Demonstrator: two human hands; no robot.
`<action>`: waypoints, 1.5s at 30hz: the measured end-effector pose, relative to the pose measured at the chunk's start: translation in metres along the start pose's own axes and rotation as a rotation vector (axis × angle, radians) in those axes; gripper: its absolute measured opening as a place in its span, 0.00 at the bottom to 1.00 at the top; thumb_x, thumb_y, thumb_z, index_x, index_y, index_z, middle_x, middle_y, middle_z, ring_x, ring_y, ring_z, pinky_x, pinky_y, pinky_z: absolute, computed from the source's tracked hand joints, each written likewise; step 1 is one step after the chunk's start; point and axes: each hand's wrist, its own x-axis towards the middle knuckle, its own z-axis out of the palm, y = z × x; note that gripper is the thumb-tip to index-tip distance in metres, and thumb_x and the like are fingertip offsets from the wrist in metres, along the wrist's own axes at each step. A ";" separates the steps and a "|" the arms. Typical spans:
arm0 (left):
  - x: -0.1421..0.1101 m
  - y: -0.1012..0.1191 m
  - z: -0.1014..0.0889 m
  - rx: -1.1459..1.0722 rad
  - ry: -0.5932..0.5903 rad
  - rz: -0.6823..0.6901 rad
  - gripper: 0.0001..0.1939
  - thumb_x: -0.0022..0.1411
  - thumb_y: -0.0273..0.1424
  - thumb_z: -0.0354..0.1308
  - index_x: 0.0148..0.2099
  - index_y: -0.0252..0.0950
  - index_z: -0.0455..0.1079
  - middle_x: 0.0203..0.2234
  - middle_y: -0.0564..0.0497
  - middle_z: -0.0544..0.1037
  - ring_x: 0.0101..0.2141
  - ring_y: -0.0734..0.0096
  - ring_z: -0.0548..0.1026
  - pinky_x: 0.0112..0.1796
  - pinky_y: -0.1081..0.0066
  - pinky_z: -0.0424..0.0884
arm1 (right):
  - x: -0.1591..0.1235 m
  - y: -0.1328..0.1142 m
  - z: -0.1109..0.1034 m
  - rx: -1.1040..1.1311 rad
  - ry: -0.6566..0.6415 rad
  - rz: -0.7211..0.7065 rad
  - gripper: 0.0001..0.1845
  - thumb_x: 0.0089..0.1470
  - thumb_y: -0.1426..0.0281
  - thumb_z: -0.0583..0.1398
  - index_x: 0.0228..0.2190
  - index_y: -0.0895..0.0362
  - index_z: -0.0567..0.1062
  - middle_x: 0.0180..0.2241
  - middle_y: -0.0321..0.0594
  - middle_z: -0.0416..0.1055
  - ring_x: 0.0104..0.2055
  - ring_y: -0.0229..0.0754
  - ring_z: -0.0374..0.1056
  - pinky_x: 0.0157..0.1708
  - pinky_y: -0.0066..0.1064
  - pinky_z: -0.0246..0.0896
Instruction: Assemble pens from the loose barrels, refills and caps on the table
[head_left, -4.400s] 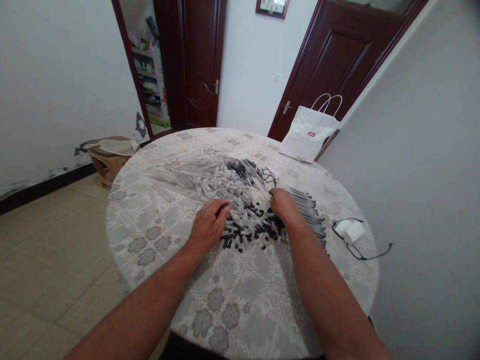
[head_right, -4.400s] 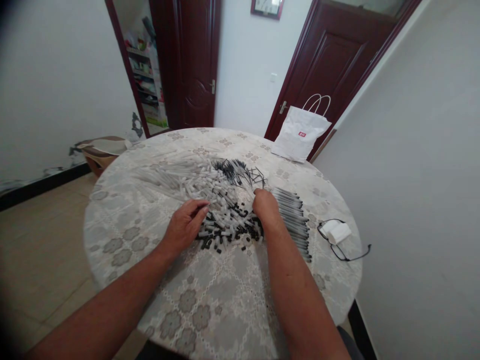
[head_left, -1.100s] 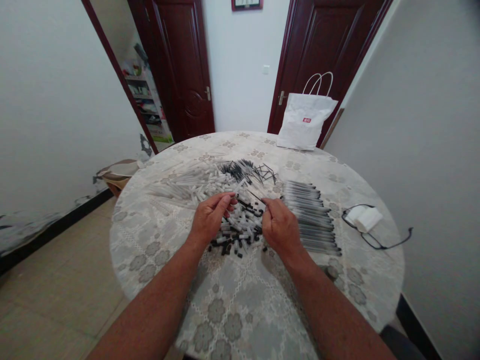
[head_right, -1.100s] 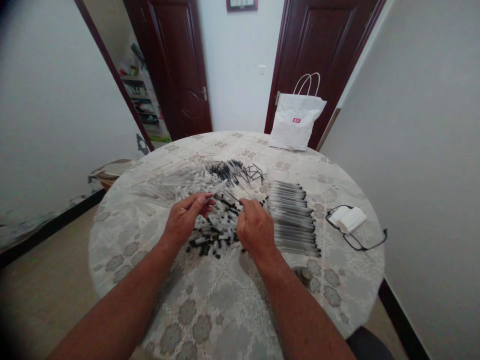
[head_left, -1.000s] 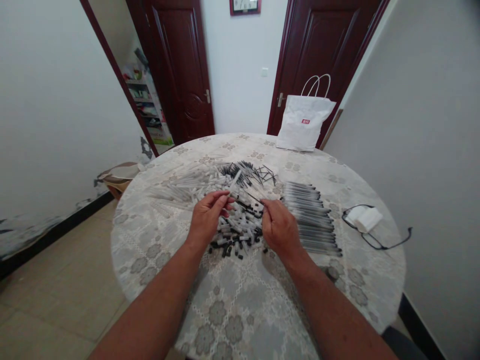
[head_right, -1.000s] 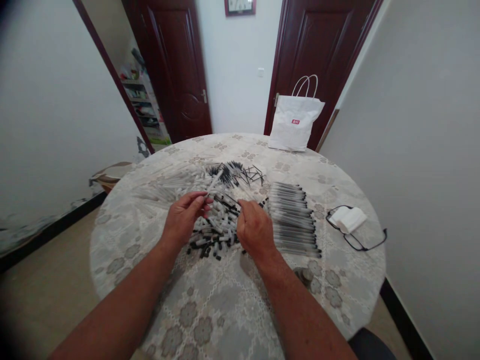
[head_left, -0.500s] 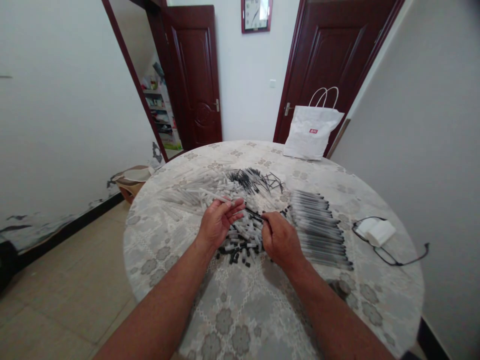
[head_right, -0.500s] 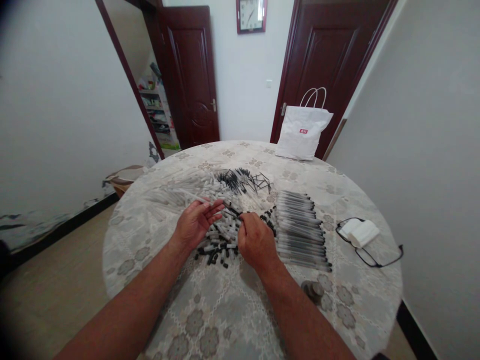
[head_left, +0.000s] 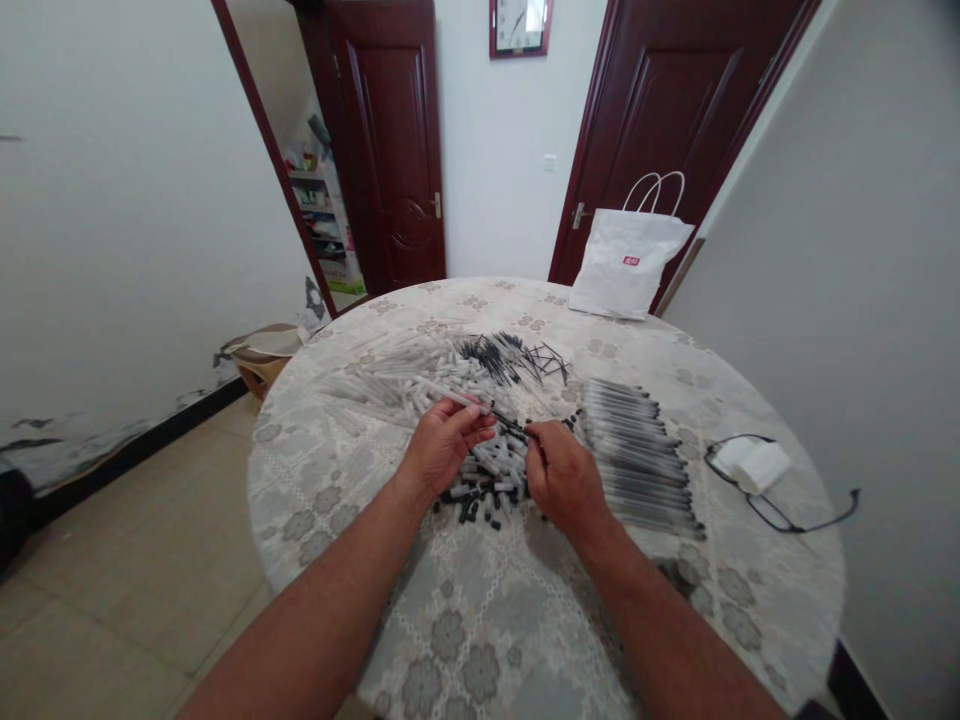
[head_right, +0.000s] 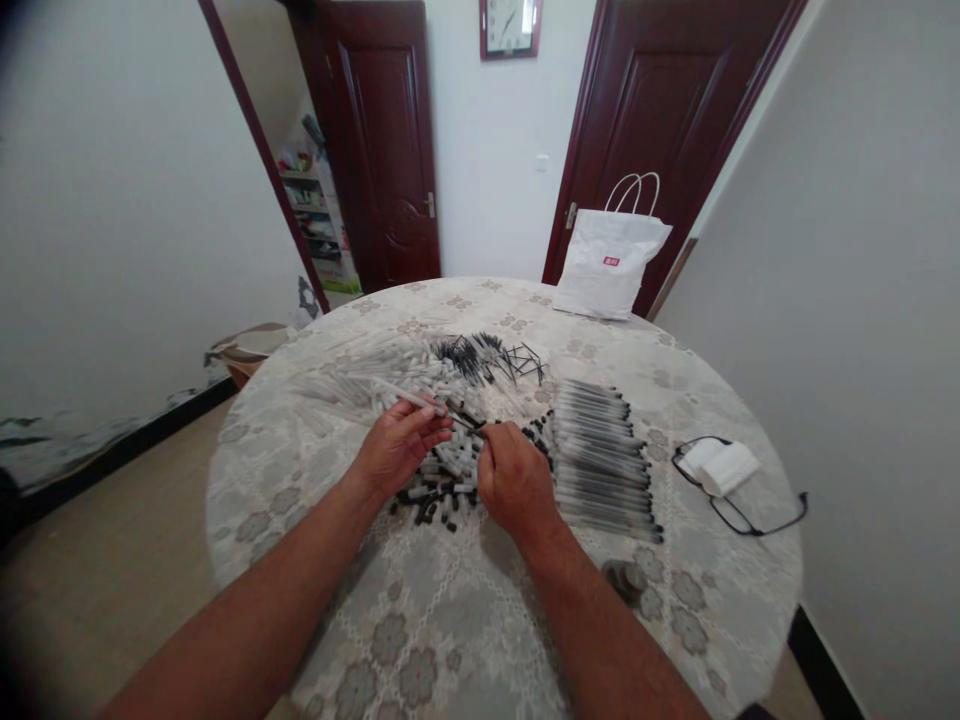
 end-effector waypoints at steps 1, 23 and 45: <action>0.000 -0.001 0.000 0.017 -0.010 -0.009 0.14 0.54 0.30 0.71 0.41 0.34 0.72 0.36 0.48 0.81 0.37 0.66 0.81 0.39 0.66 0.79 | 0.000 0.000 -0.001 0.001 -0.004 0.000 0.13 0.63 0.75 0.52 0.44 0.57 0.75 0.39 0.46 0.75 0.43 0.45 0.72 0.47 0.33 0.65; -0.015 -0.021 0.017 -0.138 -0.245 -0.324 0.08 0.58 0.27 0.68 0.39 0.33 0.74 0.34 0.45 0.83 0.28 0.69 0.80 0.31 0.68 0.79 | 0.002 -0.002 0.001 0.630 0.047 0.307 0.27 0.71 0.63 0.35 0.61 0.57 0.61 0.52 0.50 0.72 0.49 0.42 0.73 0.42 0.32 0.69; 0.000 0.000 0.007 -0.378 0.106 -0.121 0.02 0.56 0.23 0.62 0.34 0.32 0.73 0.32 0.46 0.83 0.32 0.68 0.82 0.31 0.73 0.78 | -0.003 -0.028 -0.012 -0.169 -0.763 -0.189 0.08 0.63 0.68 0.59 0.42 0.53 0.78 0.41 0.41 0.71 0.39 0.41 0.70 0.36 0.30 0.58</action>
